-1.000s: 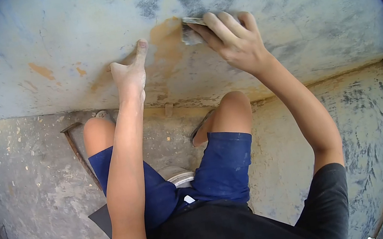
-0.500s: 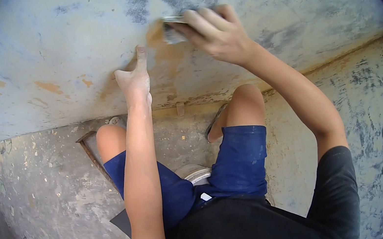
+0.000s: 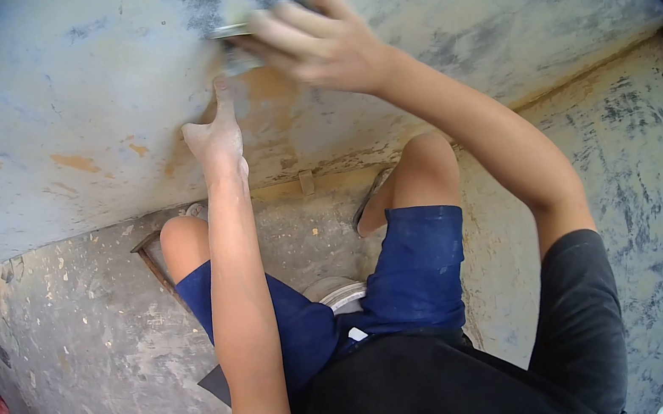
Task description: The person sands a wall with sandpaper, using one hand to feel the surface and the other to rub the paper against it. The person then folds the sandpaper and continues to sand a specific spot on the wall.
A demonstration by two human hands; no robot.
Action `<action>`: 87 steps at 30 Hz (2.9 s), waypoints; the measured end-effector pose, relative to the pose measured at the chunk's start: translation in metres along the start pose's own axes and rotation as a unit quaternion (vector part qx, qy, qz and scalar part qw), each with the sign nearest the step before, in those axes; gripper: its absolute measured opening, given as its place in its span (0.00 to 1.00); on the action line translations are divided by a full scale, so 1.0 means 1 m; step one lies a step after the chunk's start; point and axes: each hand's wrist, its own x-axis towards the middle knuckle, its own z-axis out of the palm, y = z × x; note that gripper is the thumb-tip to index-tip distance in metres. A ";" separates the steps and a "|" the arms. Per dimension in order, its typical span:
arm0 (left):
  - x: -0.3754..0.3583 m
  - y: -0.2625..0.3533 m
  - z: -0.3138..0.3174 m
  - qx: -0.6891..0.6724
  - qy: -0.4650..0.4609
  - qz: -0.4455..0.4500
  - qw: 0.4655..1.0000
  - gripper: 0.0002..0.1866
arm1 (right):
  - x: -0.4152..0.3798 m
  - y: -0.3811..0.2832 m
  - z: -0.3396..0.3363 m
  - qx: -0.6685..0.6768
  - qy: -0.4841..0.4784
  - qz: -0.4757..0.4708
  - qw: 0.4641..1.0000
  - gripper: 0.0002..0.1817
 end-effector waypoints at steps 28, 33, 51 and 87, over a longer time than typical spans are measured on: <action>-0.003 0.009 -0.004 -0.029 -0.046 -0.003 0.999 0.45 | 0.010 -0.006 0.016 0.177 0.193 0.052 0.964 0.19; -0.005 0.011 -0.004 -0.064 -0.056 -0.008 0.996 0.47 | -0.026 0.004 -0.013 0.128 0.081 0.061 0.986 0.22; -0.005 0.010 -0.002 -0.033 -0.030 -0.018 0.999 0.43 | -0.031 -0.004 -0.007 0.105 0.097 0.088 0.986 0.18; -0.013 0.011 -0.004 0.090 0.020 -0.041 0.995 0.47 | -0.057 -0.060 0.003 0.078 0.128 0.262 0.953 0.21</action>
